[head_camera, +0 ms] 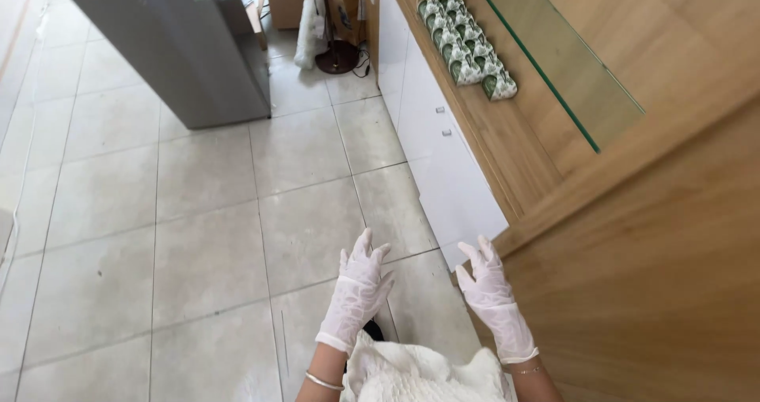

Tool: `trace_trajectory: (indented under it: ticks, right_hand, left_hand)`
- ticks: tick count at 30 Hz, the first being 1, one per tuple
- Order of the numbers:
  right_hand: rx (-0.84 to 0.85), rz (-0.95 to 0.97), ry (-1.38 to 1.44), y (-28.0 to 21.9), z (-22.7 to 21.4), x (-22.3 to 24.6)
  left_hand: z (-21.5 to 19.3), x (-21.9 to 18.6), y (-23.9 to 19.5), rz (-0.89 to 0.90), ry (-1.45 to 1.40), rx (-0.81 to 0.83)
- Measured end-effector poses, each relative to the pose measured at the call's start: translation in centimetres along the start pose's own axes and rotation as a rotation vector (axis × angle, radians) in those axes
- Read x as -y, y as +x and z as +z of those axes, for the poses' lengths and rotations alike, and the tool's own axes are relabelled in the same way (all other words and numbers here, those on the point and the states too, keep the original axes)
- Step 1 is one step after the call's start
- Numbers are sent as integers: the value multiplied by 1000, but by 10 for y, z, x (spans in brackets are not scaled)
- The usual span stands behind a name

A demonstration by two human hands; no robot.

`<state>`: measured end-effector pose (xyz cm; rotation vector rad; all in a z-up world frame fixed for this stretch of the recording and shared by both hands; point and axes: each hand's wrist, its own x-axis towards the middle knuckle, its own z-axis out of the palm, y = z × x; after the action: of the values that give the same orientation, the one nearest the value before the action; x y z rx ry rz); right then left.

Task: Organizing small green candle boxes by arranging them on a workbench and a shelf in a studio.

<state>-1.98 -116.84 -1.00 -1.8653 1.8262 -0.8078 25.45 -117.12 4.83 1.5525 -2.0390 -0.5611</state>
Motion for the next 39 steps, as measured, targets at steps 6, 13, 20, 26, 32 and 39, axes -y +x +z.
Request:
trace_trajectory:
  ticks: [6,13,20,26,32,39]
  right_hand:
    - [-27,116,66,119,9,41]
    - [-223,147,90,218,17,-14]
    - [-349,494,261,347,-6,-66]
    - [-524,485,169,457,-16,-115]
    - [-663,477,33,518,-3,-163]
    - [-730,460,-241,549,19,-195]
  left_hand:
    - [-35,29,133,215,-35,72]
    - [-31,50,259,314,-116,144]
    - [-14,71,386,361,-151,206]
    - [-5,89,483,394,-167,205]
    - [-1,97,545,481,-222,211]
    - [15,122,627,685,-257,334]
